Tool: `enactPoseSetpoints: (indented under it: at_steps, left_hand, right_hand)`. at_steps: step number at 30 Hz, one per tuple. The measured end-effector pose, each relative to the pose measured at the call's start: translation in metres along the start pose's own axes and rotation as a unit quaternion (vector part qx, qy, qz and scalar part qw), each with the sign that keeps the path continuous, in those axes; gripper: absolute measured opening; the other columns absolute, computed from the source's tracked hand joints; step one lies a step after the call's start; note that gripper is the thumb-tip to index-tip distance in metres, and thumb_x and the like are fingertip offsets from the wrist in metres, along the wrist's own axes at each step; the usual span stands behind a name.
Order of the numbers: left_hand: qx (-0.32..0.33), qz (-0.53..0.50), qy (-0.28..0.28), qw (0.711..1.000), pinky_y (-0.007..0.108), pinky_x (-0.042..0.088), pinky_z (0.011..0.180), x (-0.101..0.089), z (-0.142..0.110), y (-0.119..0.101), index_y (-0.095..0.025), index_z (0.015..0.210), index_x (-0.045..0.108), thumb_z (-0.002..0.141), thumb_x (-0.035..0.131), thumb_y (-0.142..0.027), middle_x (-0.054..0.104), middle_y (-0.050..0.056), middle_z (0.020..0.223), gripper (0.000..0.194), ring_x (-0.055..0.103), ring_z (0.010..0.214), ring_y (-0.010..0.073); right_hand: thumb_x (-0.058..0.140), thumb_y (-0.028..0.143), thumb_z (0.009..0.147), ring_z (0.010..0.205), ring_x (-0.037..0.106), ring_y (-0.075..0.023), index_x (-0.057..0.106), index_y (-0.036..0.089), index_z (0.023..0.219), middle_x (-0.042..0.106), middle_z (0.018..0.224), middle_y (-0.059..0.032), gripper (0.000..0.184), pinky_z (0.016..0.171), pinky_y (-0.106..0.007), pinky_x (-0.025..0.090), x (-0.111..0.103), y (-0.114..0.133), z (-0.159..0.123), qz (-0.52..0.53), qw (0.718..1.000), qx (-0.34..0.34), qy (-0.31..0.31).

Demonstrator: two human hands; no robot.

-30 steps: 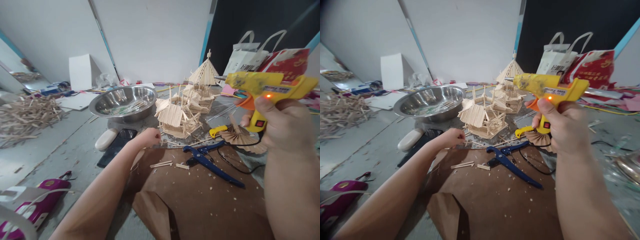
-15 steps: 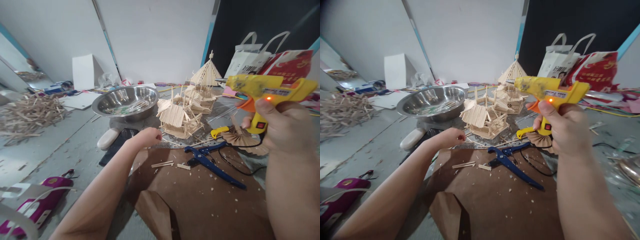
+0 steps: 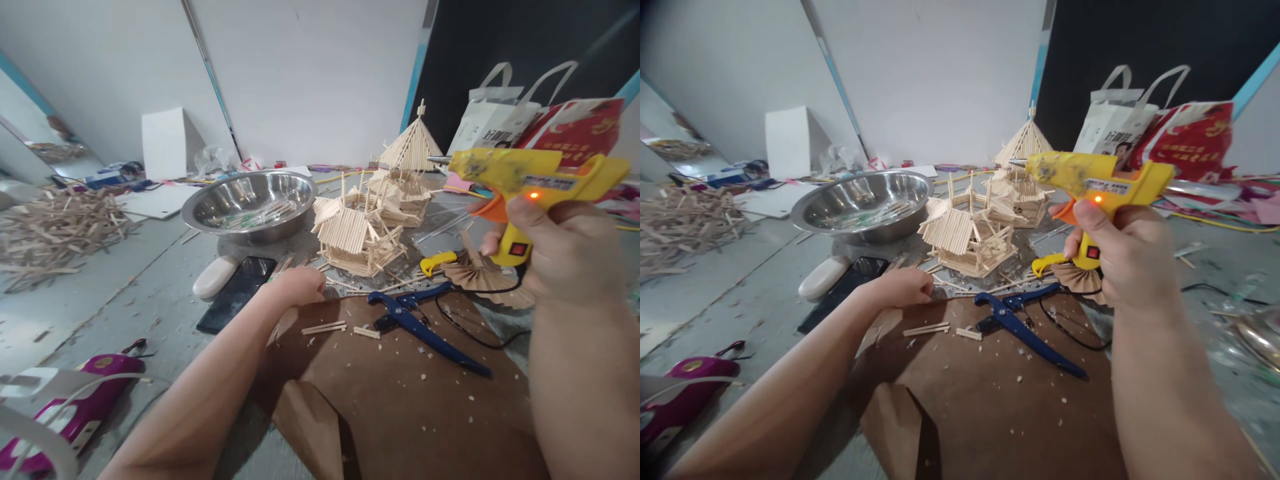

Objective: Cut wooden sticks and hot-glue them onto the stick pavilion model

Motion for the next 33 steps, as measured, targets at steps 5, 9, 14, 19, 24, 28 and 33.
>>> enactPoseSetpoints:
  at_steps: [5, 9, 14, 19, 24, 28, 33]
  left_hand:
    - [0.008, 0.013, 0.023, 1.0, 0.025, 0.037, 0.057, -0.003, -0.007, -0.01, -0.019, 0.079, 0.059, 0.061, 0.054, -0.028, 0.06, 0.005, 0.078, 0.021, 0.052, 0.068, 0.0162]
    - [0.025, 0.021, 0.03, 0.999, 0.025, 0.038, 0.058, -0.002, -0.009, -0.014, -0.019, 0.079, 0.059, 0.059, 0.057, -0.026, 0.061, 0.004, 0.078, 0.022, 0.052, 0.07, 0.0173]
    - [0.042, 0.031, 0.028, 0.998, 0.025, 0.037, 0.054, -0.002, -0.009, -0.016, -0.019, 0.074, 0.059, 0.06, 0.055, -0.025, 0.06, 0.004, 0.073, 0.016, 0.052, 0.066, 0.0175]
    - [0.049, 0.022, 0.012, 0.998, 0.023, 0.035, 0.052, -0.003, -0.006, -0.016, -0.018, 0.072, 0.06, 0.06, 0.053, -0.023, 0.06, 0.003, 0.071, 0.014, 0.051, 0.062, 0.0147]
    - [0.08, -0.013, 0.03, 0.996, 0.021, 0.035, 0.054, -0.002, -0.005, -0.016, -0.02, 0.071, 0.063, 0.063, 0.047, -0.02, 0.063, 0.001, 0.071, 0.018, 0.05, 0.06, 0.0108]
    - [0.083, -0.023, 0.043, 0.995, 0.022, 0.036, 0.053, -0.005, -0.01, -0.02, -0.02, 0.071, 0.064, 0.065, 0.043, -0.024, 0.063, 0.002, 0.069, 0.022, 0.05, 0.057, 0.0115]
    - [0.063, -0.011, 0.014, 0.998, 0.025, 0.039, 0.056, -0.009, -0.011, -0.021, -0.016, 0.069, 0.064, 0.072, 0.04, -0.031, 0.063, 0.006, 0.07, 0.028, 0.053, 0.059, 0.0144]
  right_hand:
    - [0.06, 0.026, 0.068, 0.036, 0.049, -0.0082, 0.059, 0.018, 0.067, 0.062, 0.074, -0.0012, 0.008, 0.028, -0.023, 0.038, 0.002, 0.002, -0.001, 0.001, 1.0, 0.003, 0.001]
    - [0.059, 0.026, 0.068, 0.035, 0.049, -0.008, 0.059, 0.018, 0.065, 0.062, 0.072, -0.002, 0.009, 0.029, -0.023, 0.038, 0.003, 0.002, -0.001, -0.004, 1.0, 0.0, 0.001]
    - [0.061, 0.028, 0.067, 0.036, 0.05, -0.0088, 0.06, 0.018, 0.066, 0.063, 0.073, -0.0013, 0.01, 0.028, -0.023, 0.036, 0.003, 0.0, 0.0, 0.0, 1.0, 0.001, -0.007]
    - [0.06, 0.028, 0.067, 0.033, 0.046, -0.0072, 0.06, 0.018, 0.065, 0.063, 0.069, -0.0004, 0.011, 0.027, -0.022, 0.034, 0.002, 0.0, 0.001, -0.007, 1.0, -0.003, -0.009]
    - [0.059, 0.028, 0.068, 0.031, 0.044, -0.0064, 0.059, 0.017, 0.067, 0.062, 0.068, -0.001, 0.011, 0.026, -0.022, 0.031, 0.002, 0.002, 0.001, -0.016, 1.0, -0.016, -0.009]
    - [0.06, 0.028, 0.067, 0.031, 0.044, -0.0064, 0.058, 0.017, 0.07, 0.062, 0.066, -0.0007, 0.012, 0.027, -0.021, 0.031, 0.003, 0.003, 0.001, -0.011, 1.0, -0.001, -0.011]
    - [0.061, 0.028, 0.066, 0.029, 0.043, -0.0064, 0.058, 0.017, 0.066, 0.061, 0.063, 0.0001, 0.012, 0.025, -0.022, 0.031, 0.003, 0.003, 0.002, -0.008, 1.0, -0.005, -0.019]
Point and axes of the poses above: each hand's wrist, its own z-axis towards the middle knuckle, its own x-axis out of the palm, y = z × x, the point moved 2 cm from there along z, towards the middle knuckle
